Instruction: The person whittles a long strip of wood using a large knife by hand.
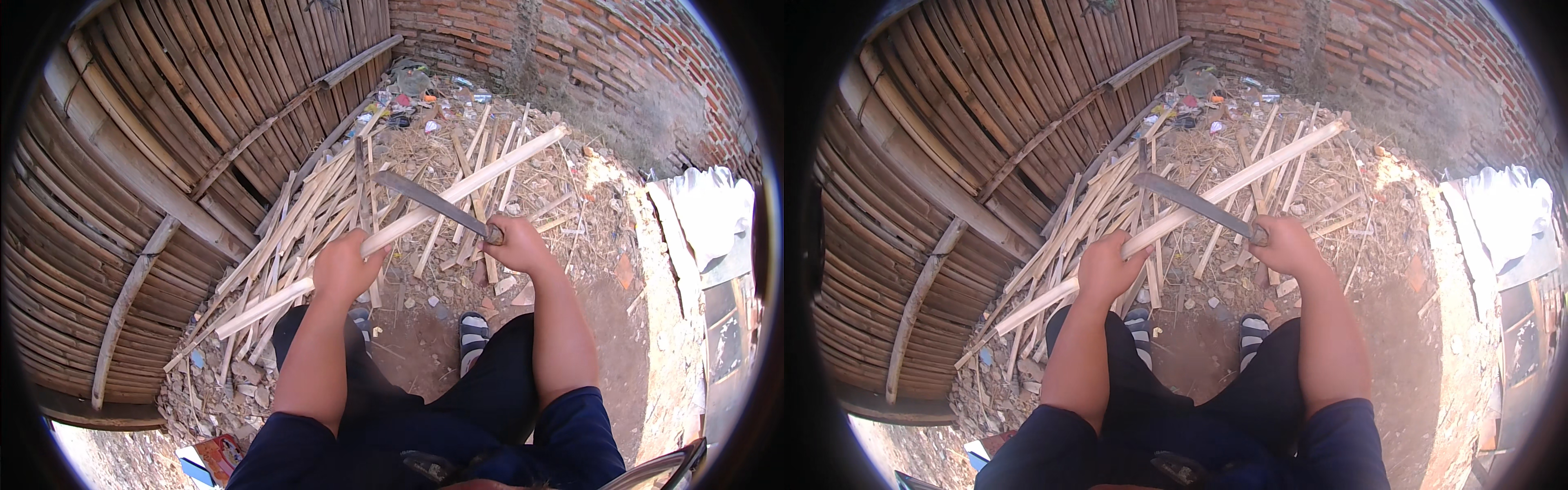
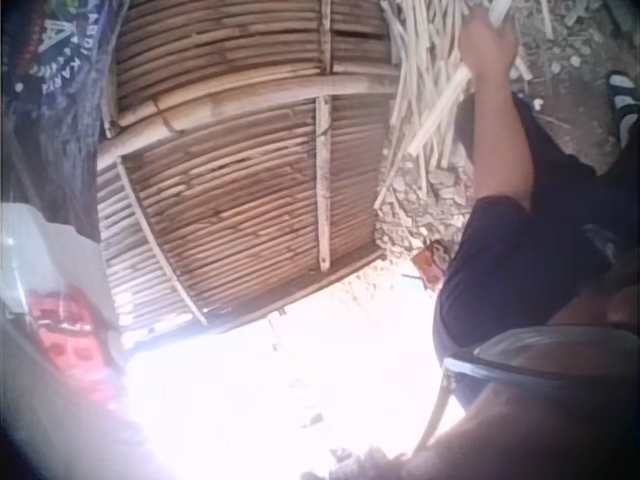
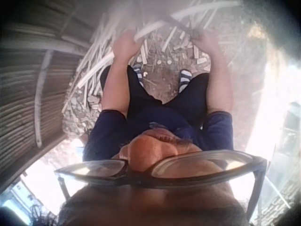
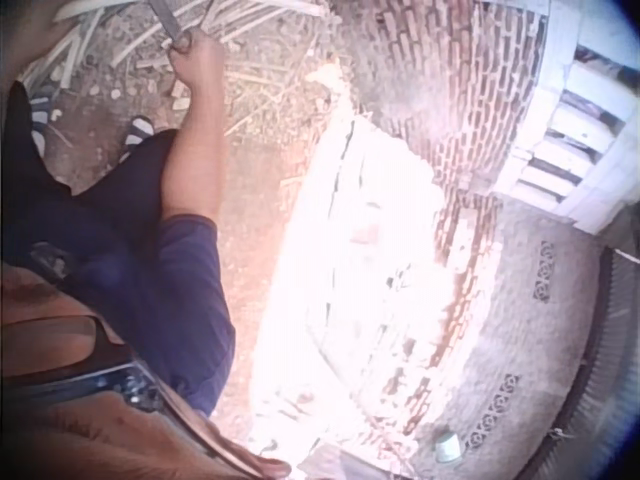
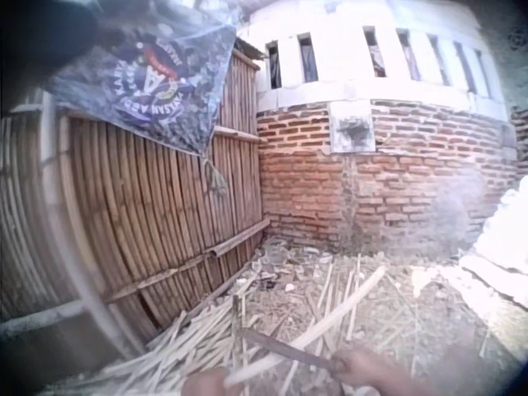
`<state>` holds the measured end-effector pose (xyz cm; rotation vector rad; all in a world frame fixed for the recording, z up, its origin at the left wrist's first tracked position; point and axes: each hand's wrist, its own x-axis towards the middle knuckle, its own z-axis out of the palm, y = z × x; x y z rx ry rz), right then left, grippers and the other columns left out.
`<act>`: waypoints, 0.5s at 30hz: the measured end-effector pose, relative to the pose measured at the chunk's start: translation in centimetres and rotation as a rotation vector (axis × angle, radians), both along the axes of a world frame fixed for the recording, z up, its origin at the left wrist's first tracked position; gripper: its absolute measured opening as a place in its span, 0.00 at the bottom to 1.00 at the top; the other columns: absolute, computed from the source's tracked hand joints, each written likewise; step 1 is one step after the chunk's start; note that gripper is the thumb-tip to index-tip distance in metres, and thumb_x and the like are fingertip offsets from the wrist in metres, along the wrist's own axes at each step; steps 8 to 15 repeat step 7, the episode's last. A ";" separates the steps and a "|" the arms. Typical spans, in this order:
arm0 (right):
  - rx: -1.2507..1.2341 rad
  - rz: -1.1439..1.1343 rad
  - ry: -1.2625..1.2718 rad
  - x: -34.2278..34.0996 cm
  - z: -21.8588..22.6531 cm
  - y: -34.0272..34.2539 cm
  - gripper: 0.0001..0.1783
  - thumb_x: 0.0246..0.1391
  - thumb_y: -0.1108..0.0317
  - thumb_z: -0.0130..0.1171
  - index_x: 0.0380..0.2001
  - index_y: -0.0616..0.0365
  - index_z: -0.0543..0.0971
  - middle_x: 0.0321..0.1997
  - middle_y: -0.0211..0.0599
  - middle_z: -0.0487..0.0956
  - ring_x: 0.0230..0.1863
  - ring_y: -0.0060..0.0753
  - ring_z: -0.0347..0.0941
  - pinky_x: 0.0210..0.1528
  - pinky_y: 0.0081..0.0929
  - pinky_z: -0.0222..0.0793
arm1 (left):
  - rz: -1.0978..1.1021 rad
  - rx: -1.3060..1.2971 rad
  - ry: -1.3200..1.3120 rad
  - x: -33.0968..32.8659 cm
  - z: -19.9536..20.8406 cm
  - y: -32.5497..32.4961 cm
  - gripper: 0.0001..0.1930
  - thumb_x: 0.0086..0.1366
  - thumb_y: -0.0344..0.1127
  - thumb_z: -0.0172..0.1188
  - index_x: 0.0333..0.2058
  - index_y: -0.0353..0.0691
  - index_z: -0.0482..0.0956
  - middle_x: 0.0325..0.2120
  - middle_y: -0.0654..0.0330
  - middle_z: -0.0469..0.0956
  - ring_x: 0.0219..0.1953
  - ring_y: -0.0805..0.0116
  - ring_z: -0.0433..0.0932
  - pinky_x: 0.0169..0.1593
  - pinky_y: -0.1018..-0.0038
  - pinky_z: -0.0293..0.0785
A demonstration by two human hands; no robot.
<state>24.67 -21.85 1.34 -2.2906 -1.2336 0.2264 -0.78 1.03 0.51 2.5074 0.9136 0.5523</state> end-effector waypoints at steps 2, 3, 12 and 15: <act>-0.009 0.108 -0.082 -0.7 -0.2 0.4 0.19 0.51 0.59 0.78 0.38 0.60 0.83 0.28 0.51 0.81 0.34 0.56 0.81 0.40 0.46 0.75 | -0.016 -0.005 0.012 -0.1 -0.1 0.1 0.23 0.64 0.56 0.73 0.35 0.39 0.83 0.29 0.48 0.85 0.35 0.43 0.86 0.40 0.51 0.80; -0.012 0.110 -0.084 -1.0 -0.1 0.6 0.19 0.51 0.59 0.78 0.37 0.59 0.83 0.29 0.51 0.82 0.35 0.56 0.82 0.41 0.47 0.75 | -0.010 -0.016 0.013 -0.1 0.1 0.1 0.23 0.64 0.56 0.73 0.35 0.39 0.83 0.29 0.48 0.85 0.35 0.43 0.86 0.41 0.51 0.80; -0.042 0.019 0.034 0.6 0.4 0.6 0.18 0.52 0.57 0.77 0.37 0.58 0.84 0.35 0.54 0.85 0.41 0.54 0.85 0.43 0.48 0.76 | -0.014 -0.009 -0.024 -0.1 -0.1 0.2 0.23 0.63 0.57 0.73 0.37 0.39 0.85 0.29 0.48 0.86 0.35 0.43 0.86 0.41 0.51 0.80; -0.042 0.019 0.034 0.6 0.4 0.6 0.18 0.52 0.57 0.77 0.37 0.58 0.84 0.35 0.54 0.85 0.41 0.54 0.85 0.43 0.48 0.76 | -0.014 -0.009 -0.024 -0.1 -0.1 0.2 0.23 0.63 0.57 0.73 0.37 0.39 0.85 0.29 0.48 0.86 0.35 0.43 0.86 0.41 0.51 0.80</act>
